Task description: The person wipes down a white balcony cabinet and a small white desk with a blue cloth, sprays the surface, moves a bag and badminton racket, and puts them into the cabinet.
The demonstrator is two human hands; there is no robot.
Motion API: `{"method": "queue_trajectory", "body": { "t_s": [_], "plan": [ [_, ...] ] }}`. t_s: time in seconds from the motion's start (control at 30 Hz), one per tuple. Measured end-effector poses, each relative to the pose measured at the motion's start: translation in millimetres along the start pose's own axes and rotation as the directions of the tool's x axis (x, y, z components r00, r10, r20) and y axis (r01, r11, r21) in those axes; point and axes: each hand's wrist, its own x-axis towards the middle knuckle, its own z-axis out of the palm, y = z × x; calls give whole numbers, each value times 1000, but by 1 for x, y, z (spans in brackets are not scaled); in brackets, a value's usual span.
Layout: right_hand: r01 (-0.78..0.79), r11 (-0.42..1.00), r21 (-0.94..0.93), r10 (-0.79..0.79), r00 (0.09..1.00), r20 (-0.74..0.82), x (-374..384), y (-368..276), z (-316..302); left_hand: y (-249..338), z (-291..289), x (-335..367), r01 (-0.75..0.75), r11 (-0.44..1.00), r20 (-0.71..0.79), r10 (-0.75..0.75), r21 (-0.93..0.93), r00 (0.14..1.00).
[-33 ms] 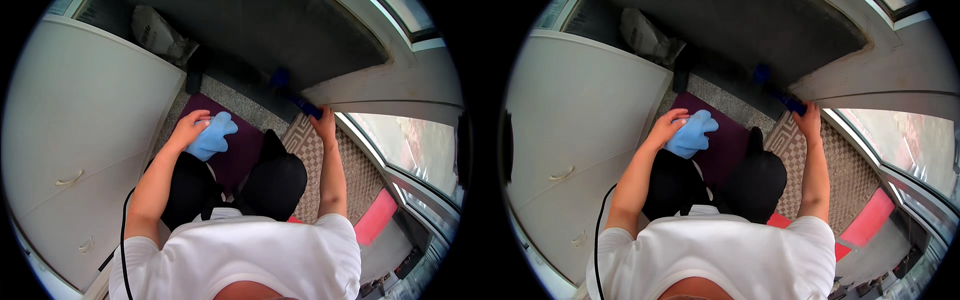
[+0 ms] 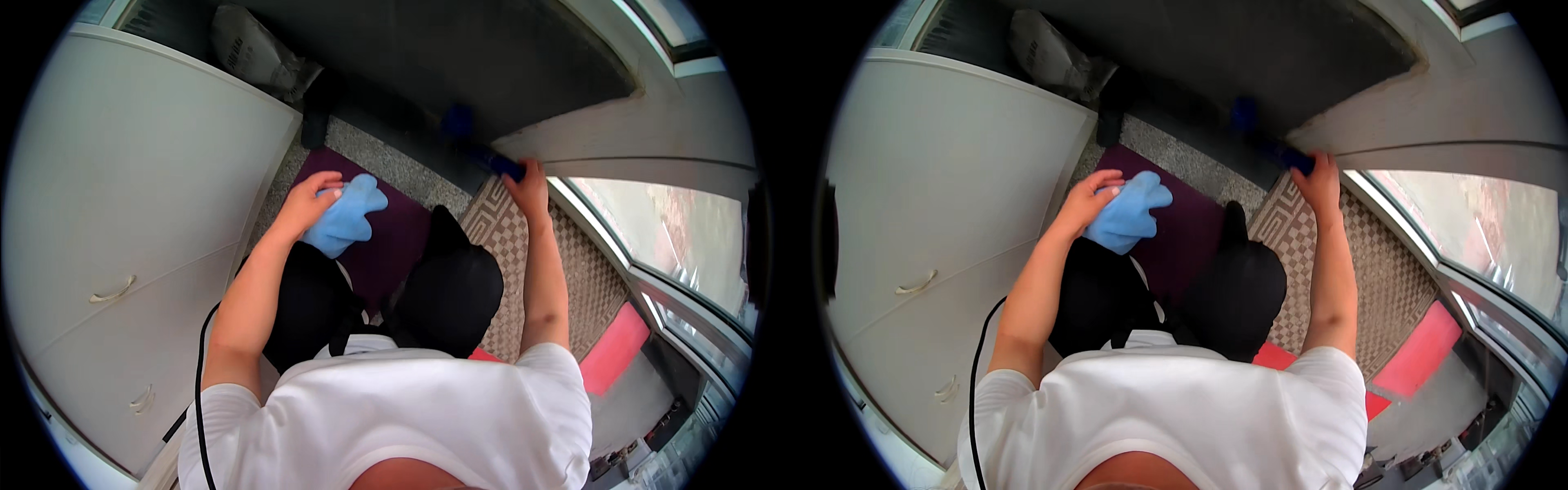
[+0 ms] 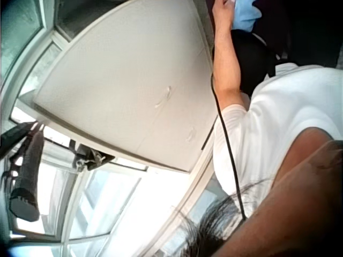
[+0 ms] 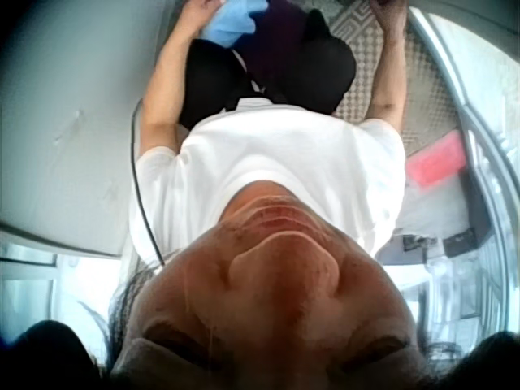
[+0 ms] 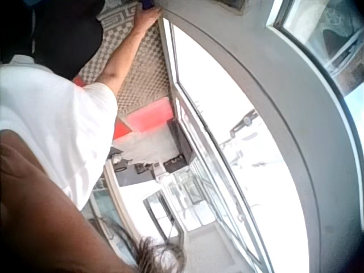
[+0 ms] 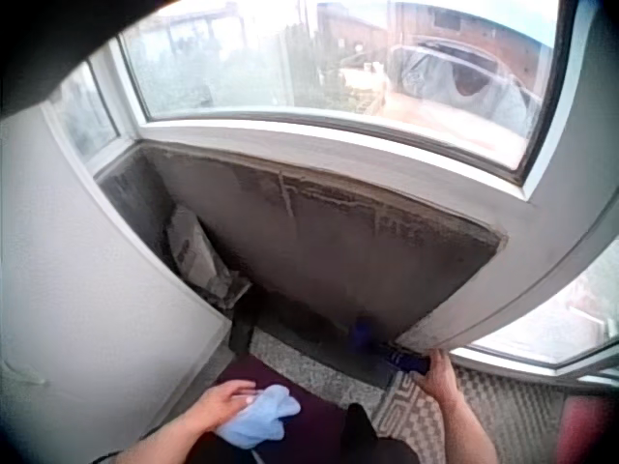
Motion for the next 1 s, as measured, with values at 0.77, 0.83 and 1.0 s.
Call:
{"method": "queue_trajectory", "body": {
  "t_s": [0.77,0.83,1.0],
  "plan": [
    [-12,975,223,-19,991,134,7,-84,-77,30,-8,-29,-54,935,-236,-32,-350,971],
    [-96,932,350,61,992,110,-11,-91,-120,42,-16,-50,-64,912,-265,-50,-405,963],
    [-369,861,349,297,923,245,-53,-100,-208,97,-49,-116,-71,870,-392,-146,-488,908]
  ]
}}
